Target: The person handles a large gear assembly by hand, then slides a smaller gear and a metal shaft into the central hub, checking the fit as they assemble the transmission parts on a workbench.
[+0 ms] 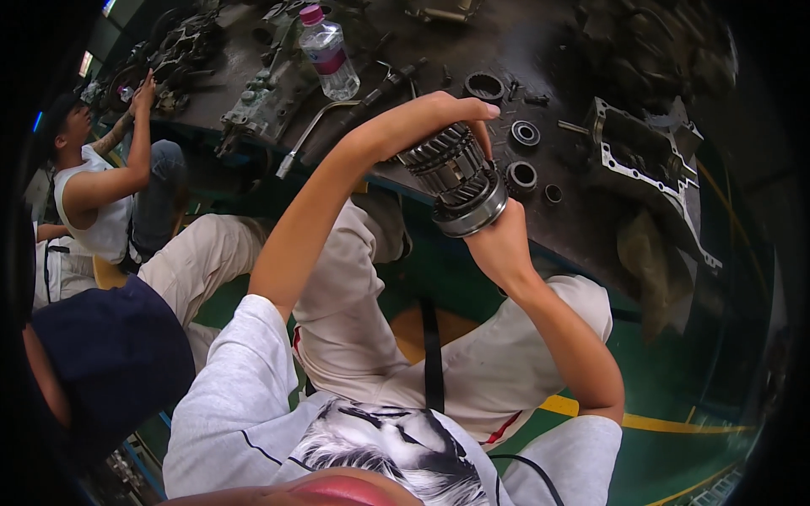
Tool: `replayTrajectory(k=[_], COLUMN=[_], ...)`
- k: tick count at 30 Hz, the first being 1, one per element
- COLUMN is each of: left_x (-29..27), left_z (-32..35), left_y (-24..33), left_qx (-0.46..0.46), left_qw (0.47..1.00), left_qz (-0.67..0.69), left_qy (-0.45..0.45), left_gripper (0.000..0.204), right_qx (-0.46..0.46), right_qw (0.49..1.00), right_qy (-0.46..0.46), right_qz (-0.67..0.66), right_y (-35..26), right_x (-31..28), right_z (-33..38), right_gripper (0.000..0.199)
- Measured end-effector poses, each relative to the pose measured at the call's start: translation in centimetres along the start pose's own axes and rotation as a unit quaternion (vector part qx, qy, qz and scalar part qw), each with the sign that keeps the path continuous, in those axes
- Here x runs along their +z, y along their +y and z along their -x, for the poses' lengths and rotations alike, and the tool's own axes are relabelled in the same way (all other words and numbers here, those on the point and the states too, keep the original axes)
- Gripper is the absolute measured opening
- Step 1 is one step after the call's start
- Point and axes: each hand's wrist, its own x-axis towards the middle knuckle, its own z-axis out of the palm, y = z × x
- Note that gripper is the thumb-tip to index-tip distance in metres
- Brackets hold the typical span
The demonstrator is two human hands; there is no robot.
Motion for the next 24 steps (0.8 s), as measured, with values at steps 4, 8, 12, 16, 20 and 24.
replayTrajectory(k=[4, 8, 12, 16, 20, 24], left_x=[-0.7, -0.9, 0.1, 0.3, 0.2, 0.0], left_z=[-0.4, -0.8, -0.4, -0.2, -1.0, -1.3], left_y=[-0.6, -0.4, -0.9, -2.8, -4.6, -5.2], left_qx=[-0.047, -0.027, 0.003, 0.017, 0.028, -0.046], left_qw=[0.99, 0.986, 0.996, 0.995, 0.997, 0.989], left_qz=[-0.085, -0.126, -0.044, -0.092, -0.058, 0.139], left_qy=[0.1, 0.106, 0.072, 0.043, 0.035, 0.033], left_gripper=[0.064, 0.065, 0.055, 0.059, 0.055, 0.038], right_qx=[0.028, 0.071, 0.092, 0.122, 0.112, 0.131], right_qw=[1.0, 0.996, 0.995, 0.989, 0.988, 0.982], right_qy=[0.003, 0.023, 0.029, 0.031, 0.027, 0.02], right_qz=[0.006, 0.041, 0.04, 0.08, 0.105, 0.133], right_y=[0.7, 0.6, 1.1, 1.6, 2.3, 1.7], right_x=[0.0, -0.6, -0.9, -1.2, -1.6, -1.8], right_z=[-0.5, -1.2, -1.6, -2.0, -2.5, -3.0], right_gripper=[0.017, 0.017, 0.016, 0.018, 0.019, 0.02])
